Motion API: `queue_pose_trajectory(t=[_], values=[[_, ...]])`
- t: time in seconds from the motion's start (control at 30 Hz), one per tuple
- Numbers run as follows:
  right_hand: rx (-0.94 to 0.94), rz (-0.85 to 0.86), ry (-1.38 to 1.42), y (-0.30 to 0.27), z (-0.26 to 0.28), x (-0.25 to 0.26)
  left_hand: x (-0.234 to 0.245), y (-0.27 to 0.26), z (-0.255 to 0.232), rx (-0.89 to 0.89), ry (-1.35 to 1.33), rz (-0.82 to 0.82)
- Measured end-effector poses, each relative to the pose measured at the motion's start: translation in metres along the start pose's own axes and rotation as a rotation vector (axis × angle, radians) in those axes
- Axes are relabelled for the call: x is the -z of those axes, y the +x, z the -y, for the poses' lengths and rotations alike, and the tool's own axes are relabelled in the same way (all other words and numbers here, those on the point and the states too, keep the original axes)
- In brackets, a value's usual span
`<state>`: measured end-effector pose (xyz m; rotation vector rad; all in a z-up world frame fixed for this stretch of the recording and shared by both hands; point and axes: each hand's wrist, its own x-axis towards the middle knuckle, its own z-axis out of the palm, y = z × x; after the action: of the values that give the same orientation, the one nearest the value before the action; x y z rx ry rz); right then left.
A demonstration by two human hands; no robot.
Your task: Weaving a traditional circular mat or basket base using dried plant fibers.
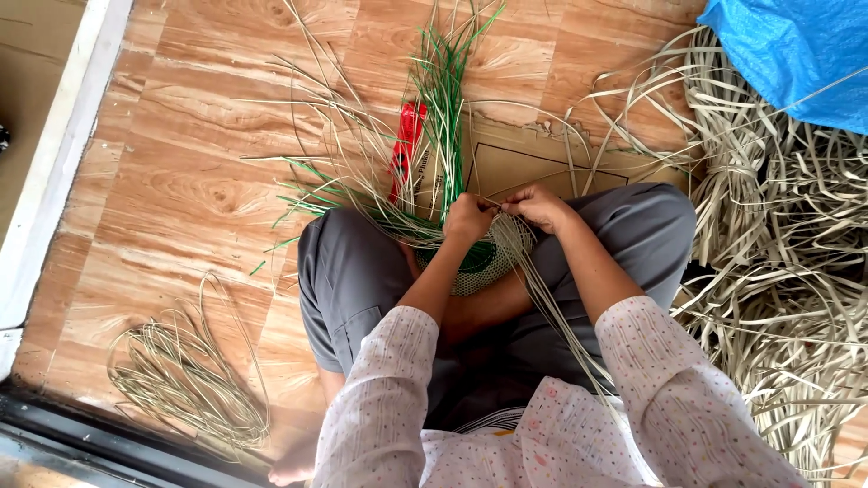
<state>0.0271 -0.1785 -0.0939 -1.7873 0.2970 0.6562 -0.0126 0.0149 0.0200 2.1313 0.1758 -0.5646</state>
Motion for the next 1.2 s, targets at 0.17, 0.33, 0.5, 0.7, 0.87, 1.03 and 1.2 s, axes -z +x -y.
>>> queue_pose_trajectory(t=[0.17,0.33,0.5,0.7,0.87,1.03,1.2], values=[[0.011,-0.023,0.007,-0.014,0.009,-0.002,-0.012,0.024,0.014,-0.028,-0.024,-0.019],[0.094,-0.070,-0.100,-0.041,0.035,-0.001,-0.020,0.067,0.023,-0.049,-0.097,-0.029],[0.313,-0.133,-0.152,-0.056,0.047,-0.007,0.011,0.092,-0.045,-0.101,-0.174,0.001],[0.237,-0.181,-0.228,-0.060,0.063,-0.008,0.110,0.004,-0.142,-0.449,-1.064,0.218],[0.281,-0.200,-0.105,-0.045,0.048,-0.007,0.042,0.032,-0.028,-0.696,0.287,-0.114],[0.275,-0.212,-0.105,-0.011,0.008,-0.003,0.013,0.037,0.016,-0.905,0.587,-0.086],[0.209,-0.189,-0.069,-0.036,0.039,-0.006,-0.012,0.065,0.040,-1.066,0.779,-0.184]])
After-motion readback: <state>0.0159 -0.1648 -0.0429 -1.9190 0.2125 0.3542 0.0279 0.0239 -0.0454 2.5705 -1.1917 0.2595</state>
